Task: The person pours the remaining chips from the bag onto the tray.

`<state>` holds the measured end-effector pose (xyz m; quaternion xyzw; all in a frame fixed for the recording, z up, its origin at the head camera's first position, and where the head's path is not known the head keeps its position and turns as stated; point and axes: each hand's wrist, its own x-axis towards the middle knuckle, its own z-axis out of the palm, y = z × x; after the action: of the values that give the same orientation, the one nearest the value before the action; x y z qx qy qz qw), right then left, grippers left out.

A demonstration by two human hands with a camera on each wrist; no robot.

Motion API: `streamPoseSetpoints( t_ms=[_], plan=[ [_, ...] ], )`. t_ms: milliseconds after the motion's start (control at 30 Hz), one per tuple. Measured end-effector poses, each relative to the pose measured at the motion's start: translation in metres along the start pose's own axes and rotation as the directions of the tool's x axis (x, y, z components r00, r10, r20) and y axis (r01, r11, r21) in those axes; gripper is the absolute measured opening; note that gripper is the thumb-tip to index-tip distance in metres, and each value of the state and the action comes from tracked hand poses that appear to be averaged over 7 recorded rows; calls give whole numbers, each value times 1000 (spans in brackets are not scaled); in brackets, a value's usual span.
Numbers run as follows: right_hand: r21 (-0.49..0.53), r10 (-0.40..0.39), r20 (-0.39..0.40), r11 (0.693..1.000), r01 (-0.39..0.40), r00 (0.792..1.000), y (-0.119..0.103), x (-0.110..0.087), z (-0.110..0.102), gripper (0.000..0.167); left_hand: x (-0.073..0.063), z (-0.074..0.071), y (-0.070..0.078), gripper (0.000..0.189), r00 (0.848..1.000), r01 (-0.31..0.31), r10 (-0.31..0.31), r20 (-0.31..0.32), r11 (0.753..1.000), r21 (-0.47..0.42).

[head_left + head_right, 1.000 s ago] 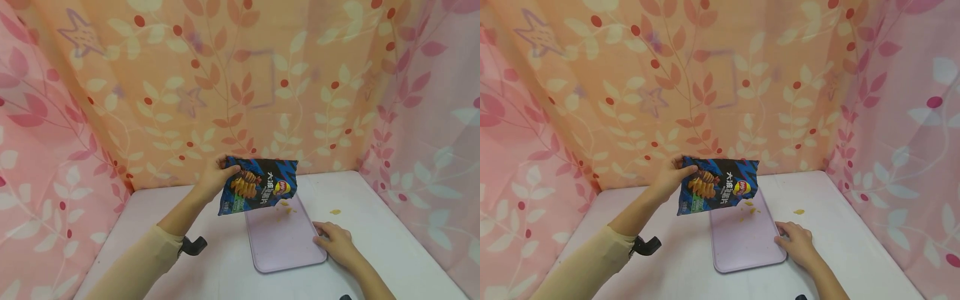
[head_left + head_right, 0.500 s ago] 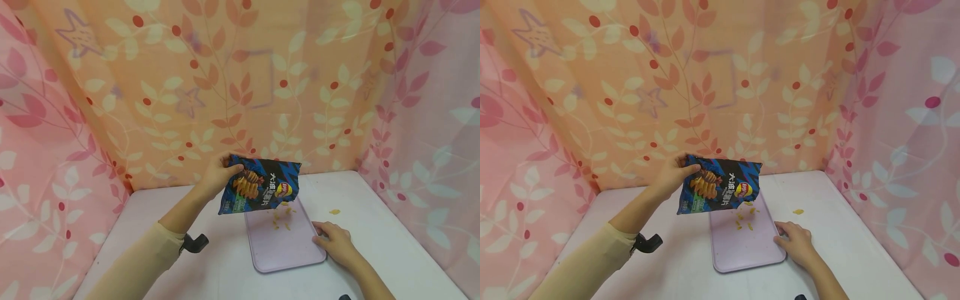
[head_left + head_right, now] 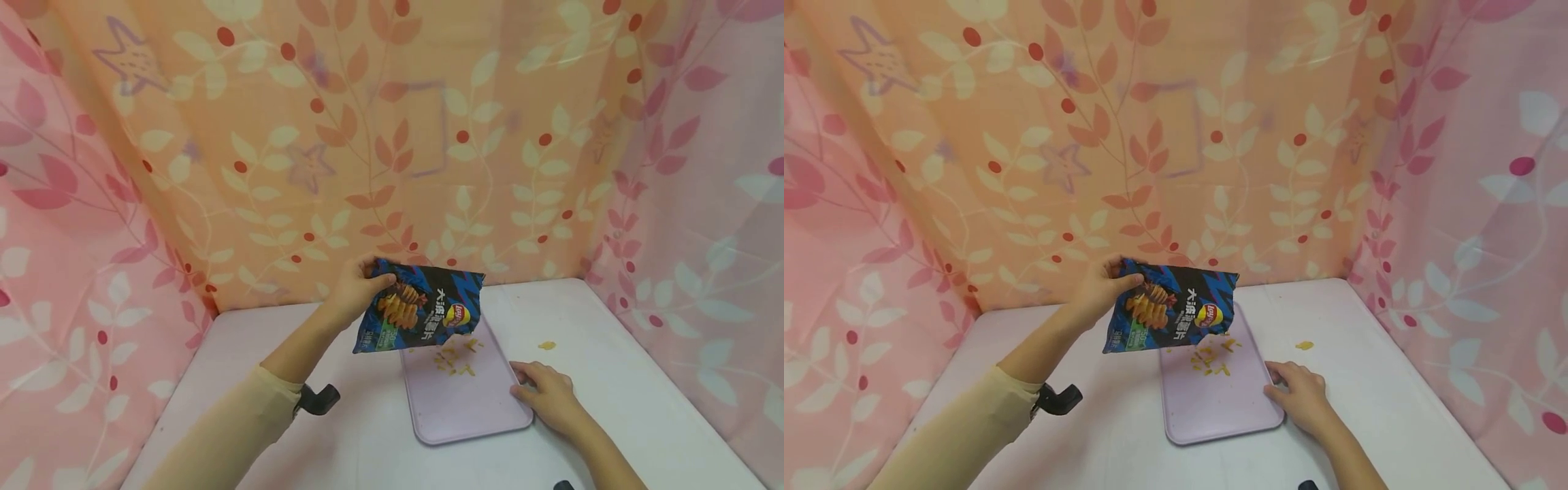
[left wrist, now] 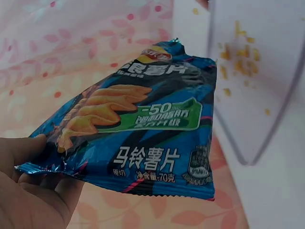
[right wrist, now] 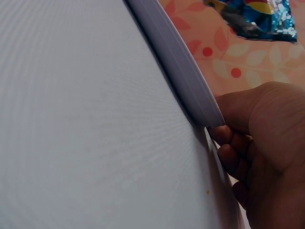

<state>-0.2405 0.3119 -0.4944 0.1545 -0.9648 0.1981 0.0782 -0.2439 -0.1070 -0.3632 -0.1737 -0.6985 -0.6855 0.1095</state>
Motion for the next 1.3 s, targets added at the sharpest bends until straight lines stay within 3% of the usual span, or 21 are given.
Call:
streamPoseSetpoints(
  t_ms=[100,167,233,333,400,533,700,967,1100,1167,1300],
  plan=[
    [-6,-5,-6,1000,5,1000,1,0,-2,50,1,-5,13,25,994,-87,81,-75,993,-74],
    [-10,-13,-13,1000,12,1000,2,0,-2,50,2,-5,17,24,990,-113,103,-92,988,-107],
    [-12,-16,-21,1000,16,1000,2,0,-2,50,4,-2,14,23,994,-101,96,-58,991,-90],
    [-7,-10,-17,1000,10,1000,2,0,-1,50,6,6,0,24,999,-26,26,35,1000,1],
    [-1,-4,-8,1000,4,1000,2,-1,0,50,5,9,-9,25,998,3,-6,59,999,46],
    [14,-10,3,1000,10,1000,2,-1,2,50,5,6,-15,24,1000,5,-5,10,1000,28],
    [4,-21,-4,1000,21,1000,2,-2,1,50,7,-3,-3,24,998,-46,45,-51,998,-30],
    [-2,-18,-12,1000,17,1000,-2,-2,-4,50,9,2,-10,24,1000,-3,3,-16,1000,-24],
    [-2,-24,-16,1000,24,1000,-2,-1,-3,50,7,-5,1,27,997,-53,48,-53,993,-108],
    [-4,-24,-20,1000,24,999,-2,0,-3,50,6,-5,4,26,998,-51,47,-42,992,-112],
    [-4,-21,-16,1000,21,1000,-2,-2,-2,50,4,0,1,24,1000,-11,11,15,1000,-25]
  ],
)
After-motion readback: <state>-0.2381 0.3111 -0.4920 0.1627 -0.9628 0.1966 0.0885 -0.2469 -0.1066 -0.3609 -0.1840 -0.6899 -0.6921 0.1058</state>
